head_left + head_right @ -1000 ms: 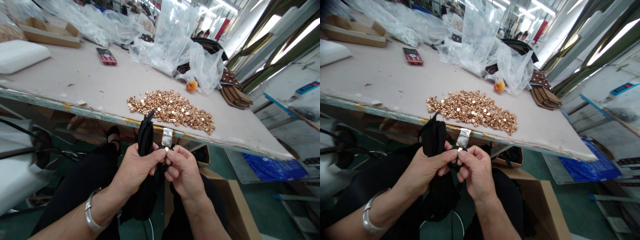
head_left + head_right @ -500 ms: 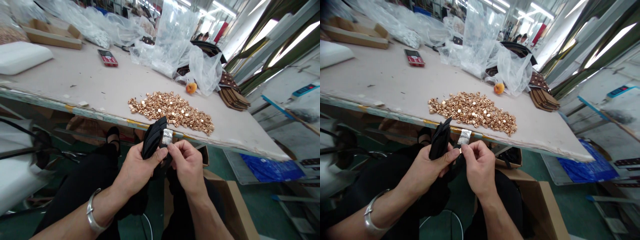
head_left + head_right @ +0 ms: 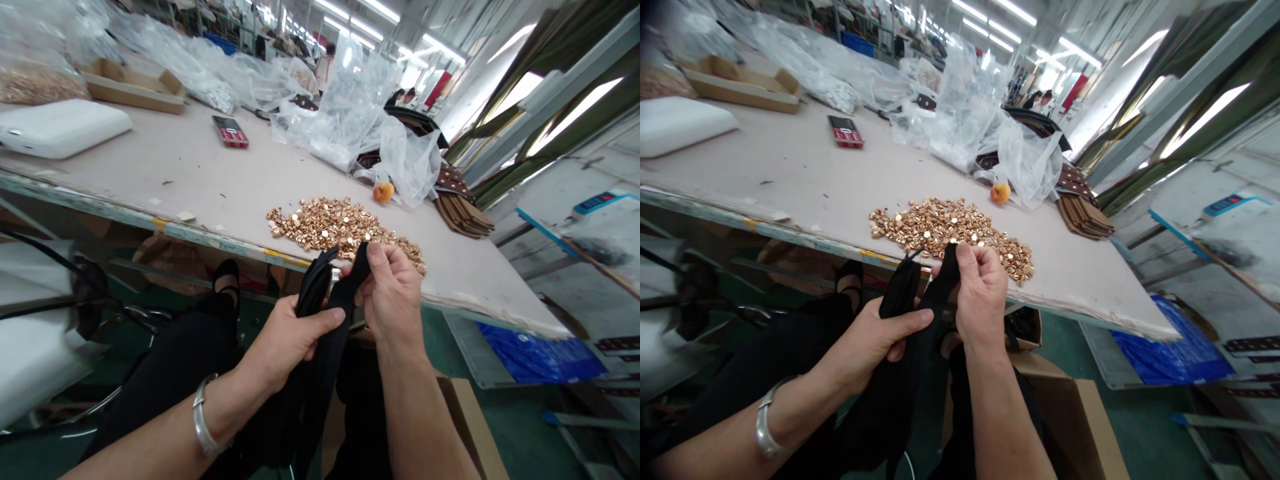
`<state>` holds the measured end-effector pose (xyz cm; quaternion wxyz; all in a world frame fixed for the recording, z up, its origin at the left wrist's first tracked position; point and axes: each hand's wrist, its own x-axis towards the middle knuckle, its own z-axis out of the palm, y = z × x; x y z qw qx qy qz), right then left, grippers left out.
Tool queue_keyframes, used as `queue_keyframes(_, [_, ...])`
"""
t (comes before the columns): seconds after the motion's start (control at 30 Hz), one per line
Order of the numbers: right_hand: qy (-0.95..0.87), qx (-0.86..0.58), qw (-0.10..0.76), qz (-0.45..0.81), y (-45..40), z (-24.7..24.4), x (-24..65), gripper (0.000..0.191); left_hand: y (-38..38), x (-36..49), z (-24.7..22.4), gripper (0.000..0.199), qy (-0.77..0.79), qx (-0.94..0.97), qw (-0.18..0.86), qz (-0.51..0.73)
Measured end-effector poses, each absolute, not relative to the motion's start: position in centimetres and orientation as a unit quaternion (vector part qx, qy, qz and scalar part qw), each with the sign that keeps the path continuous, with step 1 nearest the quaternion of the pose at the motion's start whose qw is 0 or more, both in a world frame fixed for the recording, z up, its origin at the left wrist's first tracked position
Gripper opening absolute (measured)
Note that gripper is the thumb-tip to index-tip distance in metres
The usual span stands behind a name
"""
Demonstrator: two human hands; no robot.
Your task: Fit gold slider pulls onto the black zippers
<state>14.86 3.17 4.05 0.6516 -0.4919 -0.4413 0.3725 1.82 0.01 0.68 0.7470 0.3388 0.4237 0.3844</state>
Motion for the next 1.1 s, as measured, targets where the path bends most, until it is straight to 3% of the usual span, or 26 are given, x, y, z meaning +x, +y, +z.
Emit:
queue_keyframes(0.07, [-0.381, -0.463, 0.661, 0.451, 2.0, 3.6, 14.7, 0.038, -0.5, 1.7, 0.5, 0.032, 0.407, 0.350, 0.759, 0.369])
queue_keyframes(0.13, [-0.376, -0.478, 0.656, 0.447, 1.1, 3.4, 15.2, 0.039, -1.0, 1.6, 0.1, 0.034, 0.393, 0.362, 0.768, 0.354])
queue_keyframes(0.23, [-0.459, -0.585, 0.597, 0.301, 0.7, 3.1, 16.6, 0.034, -1.2, 1.4, -0.2, 0.035, 0.394, 0.359, 0.763, 0.366])
queue_keyframes(0.4, [-0.613, -0.670, 0.419, 0.026, 2.2, 3.2, 17.2, 0.017, -0.7, 0.7, -0.3, 0.029, 0.390, 0.347, 0.764, 0.378])
queue_keyframes(0.57, [-0.649, -0.682, 0.336, -0.023, 3.4, 3.6, 16.8, 0.014, -0.4, 0.4, -0.3, 0.025, 0.369, 0.322, 0.789, 0.371])
queue_keyframes(0.7, [-0.680, -0.639, 0.353, -0.067, 2.8, 3.4, 17.1, 0.013, -0.5, 0.3, -0.3, 0.023, 0.319, 0.277, 0.830, 0.364])
queue_keyframes(0.8, [-0.647, -0.631, 0.429, -0.004, 1.2, 3.1, 17.1, 0.014, -0.7, 0.3, -0.3, 0.023, 0.307, 0.259, 0.839, 0.366])
queue_keyframes(0.9, [-0.584, -0.633, 0.486, 0.145, -1.1, 3.1, 16.5, 0.017, -0.8, 0.2, -0.5, 0.024, 0.317, 0.279, 0.829, 0.366])
queue_keyframes(1.1, [-0.502, -0.623, 0.495, 0.338, -4.6, 2.0, 15.1, 0.023, -1.0, 0.2, -0.6, 0.025, 0.350, 0.315, 0.805, 0.360])
